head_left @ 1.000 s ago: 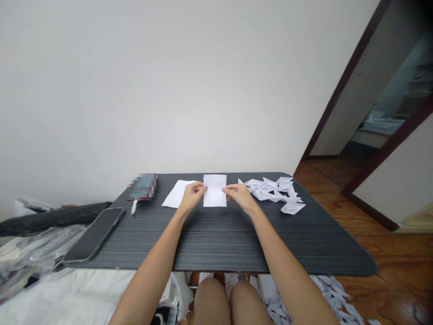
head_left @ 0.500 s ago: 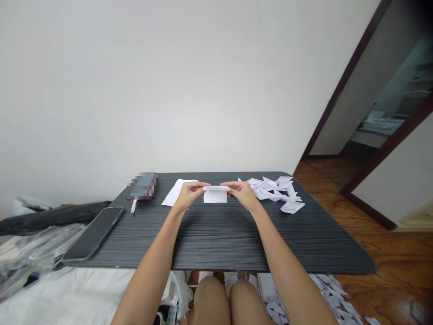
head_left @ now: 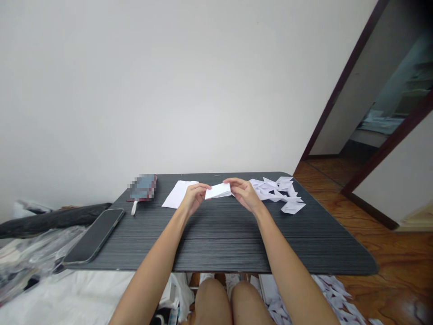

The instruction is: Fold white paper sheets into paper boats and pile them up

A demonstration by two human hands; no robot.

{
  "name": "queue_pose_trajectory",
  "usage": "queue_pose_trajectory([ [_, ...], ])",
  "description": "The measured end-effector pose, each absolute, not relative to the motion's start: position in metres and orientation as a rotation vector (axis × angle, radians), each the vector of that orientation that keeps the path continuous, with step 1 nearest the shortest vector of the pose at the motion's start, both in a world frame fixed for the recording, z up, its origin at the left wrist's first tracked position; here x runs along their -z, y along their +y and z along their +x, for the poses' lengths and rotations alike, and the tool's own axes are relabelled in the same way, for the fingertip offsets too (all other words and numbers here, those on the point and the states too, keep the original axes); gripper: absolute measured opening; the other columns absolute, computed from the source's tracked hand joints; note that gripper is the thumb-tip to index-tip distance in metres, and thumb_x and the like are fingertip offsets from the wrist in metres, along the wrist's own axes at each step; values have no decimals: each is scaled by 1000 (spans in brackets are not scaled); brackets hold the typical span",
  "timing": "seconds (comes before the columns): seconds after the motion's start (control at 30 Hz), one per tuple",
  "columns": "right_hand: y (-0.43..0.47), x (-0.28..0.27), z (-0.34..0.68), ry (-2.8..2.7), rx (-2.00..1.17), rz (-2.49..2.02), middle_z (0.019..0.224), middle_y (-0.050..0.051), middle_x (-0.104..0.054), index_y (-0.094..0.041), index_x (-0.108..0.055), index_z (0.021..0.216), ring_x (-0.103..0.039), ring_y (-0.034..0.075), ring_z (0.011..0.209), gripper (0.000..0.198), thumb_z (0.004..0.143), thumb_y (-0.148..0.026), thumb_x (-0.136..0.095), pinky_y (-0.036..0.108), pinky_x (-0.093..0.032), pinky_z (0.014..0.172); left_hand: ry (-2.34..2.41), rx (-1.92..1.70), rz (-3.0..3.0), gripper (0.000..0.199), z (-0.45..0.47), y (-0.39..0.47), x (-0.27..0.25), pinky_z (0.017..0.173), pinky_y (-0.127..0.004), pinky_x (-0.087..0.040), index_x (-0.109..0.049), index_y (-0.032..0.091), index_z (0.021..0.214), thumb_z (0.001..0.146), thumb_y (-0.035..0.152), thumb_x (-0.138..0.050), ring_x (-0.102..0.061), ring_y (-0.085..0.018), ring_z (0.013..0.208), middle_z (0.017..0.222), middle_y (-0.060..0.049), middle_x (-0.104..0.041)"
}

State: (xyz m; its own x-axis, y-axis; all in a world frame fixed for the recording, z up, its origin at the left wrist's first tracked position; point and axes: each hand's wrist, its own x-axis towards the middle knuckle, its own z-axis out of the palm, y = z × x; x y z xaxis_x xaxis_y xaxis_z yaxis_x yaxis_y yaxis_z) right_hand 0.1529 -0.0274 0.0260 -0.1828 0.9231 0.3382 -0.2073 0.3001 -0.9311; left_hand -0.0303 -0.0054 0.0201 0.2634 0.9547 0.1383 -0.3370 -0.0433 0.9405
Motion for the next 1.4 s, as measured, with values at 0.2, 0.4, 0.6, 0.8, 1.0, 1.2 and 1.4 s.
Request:
queue_pose_trajectory([
  [0.2, -34, -39, 151, -1401, -1042, -692, 97, 5, -57, -21, -54, 85, -54, 16, 88, 25, 63, -31, -62, 28, -43, 76, 685, -1064, 756, 13, -18, -7, -18, 48, -18, -43, -58, 9, 59, 64, 8, -47, -49, -6, 50, 62, -5, -57],
  [0.4, -28, -33, 150, -1343, -1004, -714, 80, 3, -59, -19, -52, 78, -56, 14, 68, 22, 64, -32, -61, 26, -46, 60, 676, -850, 919, 10, -13, -13, -14, 51, -20, -44, -59, 10, 69, 70, 17, -52, -55, -10, 54, 63, -6, -59],
  [0.6, -21, -23, 151, -1424, -1014, -790, 70, 0, -58, -17, -55, 75, -51, 9, 50, 19, 63, -30, -62, 24, -44, 52, 831, -1041, 1421, 33, -8, -16, -14, 55, -23, -42, -61, 9, 76, 72, 40, -51, -56, -14, 60, 66, -5, -61],
  [0.8, -19, -20, 148, -1453, -1017, -774, 67, 0, -58, -16, -57, 74, -50, 8, 48, 18, 62, -27, -63, 23, -42, 48, 900, -1333, 1772, 30, -7, -23, -21, 66, -24, -45, -62, 11, 83, 72, 38, -52, -58, -16, 75, 82, -7, -64],
  [1.0, -17, -15, 147, -1460, -1015, -783, 66, 1, -59, -15, -59, 73, -52, 9, 53, 14, 62, -25, -62, 22, -43, 48, 993, -1403, 1890, 25, -8, -23, -17, 65, -25, -48, -63, 12, 80, 73, 33, -52, -60, -16, 72, 80, -7, -66],
  [1.2, -16, -14, 146, -1473, -1008, -841, 68, 2, -61, -15, -60, 73, -55, 12, 60, 14, 63, -24, -60, 22, -43, 52, 1082, -1431, 2080, 24, -12, -20, -14, 64, -25, -49, -65, 13, 80, 74, 32, -52, -61, -16, 68, 80, -7, -67],
  [1.4, -17, -16, 146, -1515, -994, -852, 67, 2, -60, -14, -61, 72, -53, 11, 59, 13, 64, -24, -58, 22, -42, 52, 1119, -1446, 2226, 23, -15, -18, -13, 61, -23, -47, -66, 15, 82, 75, 31, -51, -61, -14, 66, 80, -6, -67],
])
